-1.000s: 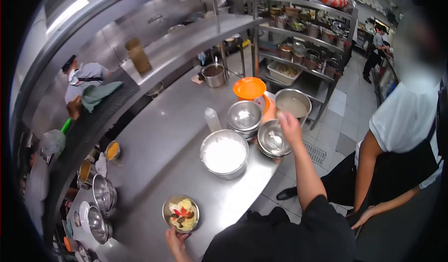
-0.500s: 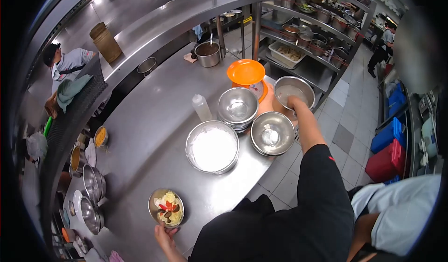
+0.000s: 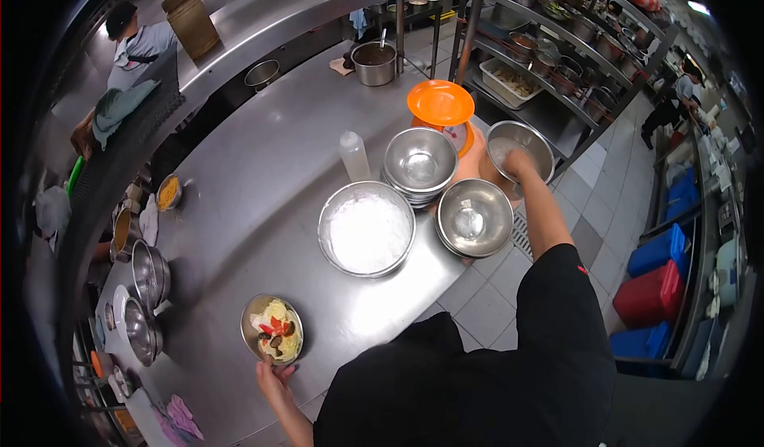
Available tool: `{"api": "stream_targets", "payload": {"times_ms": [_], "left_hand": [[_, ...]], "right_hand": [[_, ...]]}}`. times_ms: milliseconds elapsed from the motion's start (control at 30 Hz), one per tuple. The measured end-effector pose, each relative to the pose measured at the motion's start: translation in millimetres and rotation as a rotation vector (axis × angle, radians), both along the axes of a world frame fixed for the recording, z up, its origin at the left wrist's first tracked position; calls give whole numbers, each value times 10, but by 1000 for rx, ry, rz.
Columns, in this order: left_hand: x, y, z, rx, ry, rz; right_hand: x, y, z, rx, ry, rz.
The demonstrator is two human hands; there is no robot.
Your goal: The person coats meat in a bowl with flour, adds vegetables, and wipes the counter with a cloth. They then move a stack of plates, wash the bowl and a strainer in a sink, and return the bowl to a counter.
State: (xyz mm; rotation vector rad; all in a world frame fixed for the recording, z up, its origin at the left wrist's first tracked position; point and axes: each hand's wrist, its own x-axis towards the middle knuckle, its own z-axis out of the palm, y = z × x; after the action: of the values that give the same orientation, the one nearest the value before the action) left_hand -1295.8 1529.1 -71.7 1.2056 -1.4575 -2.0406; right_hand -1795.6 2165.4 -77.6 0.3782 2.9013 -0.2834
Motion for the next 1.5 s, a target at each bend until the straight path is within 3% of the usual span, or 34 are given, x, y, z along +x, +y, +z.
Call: {"api": "stream_targets", "payload": {"times_ms": [100, 167, 200, 267, 333, 400, 433, 467, 533, 833, 1167, 1267, 1367, 1467, 1500], "left_hand": [[3, 12, -24, -14, -6, -15], [5, 31, -7, -11, 9, -22], [18, 38, 2, -9, 24, -26], [38, 21, -27, -3, 30, -15], [62, 16, -76, 19, 69, -26], [58, 11, -96, 19, 64, 1], [84, -27, -126, 13, 64, -1], [147, -138, -283, 9, 61, 3], [103, -67, -97, 29, 68, 46], [204, -109, -76, -19, 72, 136], [624, -244, 82, -60, 111, 293], [783, -404, -79, 16, 103, 294], [810, -511, -197, 74, 142, 302], [891, -709, -252, 20, 130, 300], [924, -765, -254, 31, 108, 311]], "right_hand": [[144, -74, 110, -33, 143, -33], [-76, 50, -170, 180, -177, 184], [-78, 75, -203, 179, -178, 196], [-65, 71, -224, 108, -12, 152], [-226, 117, -302, 204, -101, 319], [-242, 185, -421, 118, 43, 241], [-254, 182, -384, 145, -14, 226], [-712, 571, -1077, 111, 12, 287], [-565, 462, -890, 171, 30, 307], [-562, 444, -738, 228, 84, 368], [-1026, 962, -1261, 104, 252, 402], [-148, 61, -83, 122, 193, 132], [55, -127, 216, -6, 231, -26], [237, -148, 223, 58, 440, -28], [149, 30, 71, 64, 448, 73]]}}
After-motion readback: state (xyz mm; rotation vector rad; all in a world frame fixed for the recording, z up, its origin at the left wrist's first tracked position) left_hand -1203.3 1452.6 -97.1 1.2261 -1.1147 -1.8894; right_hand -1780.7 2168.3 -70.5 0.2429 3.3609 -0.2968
